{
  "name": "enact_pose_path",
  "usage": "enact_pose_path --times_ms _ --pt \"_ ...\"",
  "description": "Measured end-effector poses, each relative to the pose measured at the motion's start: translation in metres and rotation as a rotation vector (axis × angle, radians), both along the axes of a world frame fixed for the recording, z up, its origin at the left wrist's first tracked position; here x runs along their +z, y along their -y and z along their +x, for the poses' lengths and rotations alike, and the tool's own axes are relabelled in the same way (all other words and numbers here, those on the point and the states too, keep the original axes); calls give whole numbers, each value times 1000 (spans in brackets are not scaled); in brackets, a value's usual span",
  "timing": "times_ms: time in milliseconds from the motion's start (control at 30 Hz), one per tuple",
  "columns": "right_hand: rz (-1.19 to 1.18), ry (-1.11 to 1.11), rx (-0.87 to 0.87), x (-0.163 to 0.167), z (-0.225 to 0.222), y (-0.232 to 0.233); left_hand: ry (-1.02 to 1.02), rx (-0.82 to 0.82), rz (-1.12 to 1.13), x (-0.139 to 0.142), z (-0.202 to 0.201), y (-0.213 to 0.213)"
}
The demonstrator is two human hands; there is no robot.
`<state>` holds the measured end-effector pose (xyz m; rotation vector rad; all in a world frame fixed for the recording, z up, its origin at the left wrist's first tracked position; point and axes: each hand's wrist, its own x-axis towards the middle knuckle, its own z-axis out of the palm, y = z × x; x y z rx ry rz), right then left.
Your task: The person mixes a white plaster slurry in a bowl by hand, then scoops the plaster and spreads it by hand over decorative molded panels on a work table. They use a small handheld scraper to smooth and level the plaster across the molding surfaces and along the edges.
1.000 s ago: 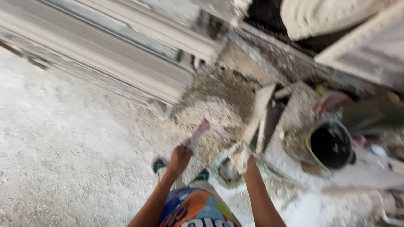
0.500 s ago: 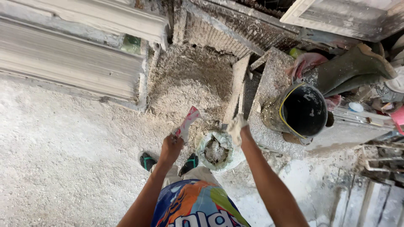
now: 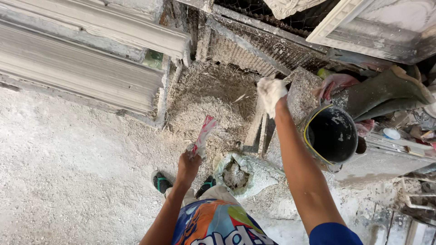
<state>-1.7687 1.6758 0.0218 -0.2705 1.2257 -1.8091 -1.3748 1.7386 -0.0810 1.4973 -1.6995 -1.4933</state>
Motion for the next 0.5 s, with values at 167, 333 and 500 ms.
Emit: enact_pose_path --times_ms 167,333,500 --pt "219 222 58 36 70 -17 -370 -66 -137 28 -44 12" --pt "171 392 43 44 108 -33 -357 -131 -302 50 -100 51" --pt "-29 470 72 20 114 -36 -261 -89 -329 36 -125 82"
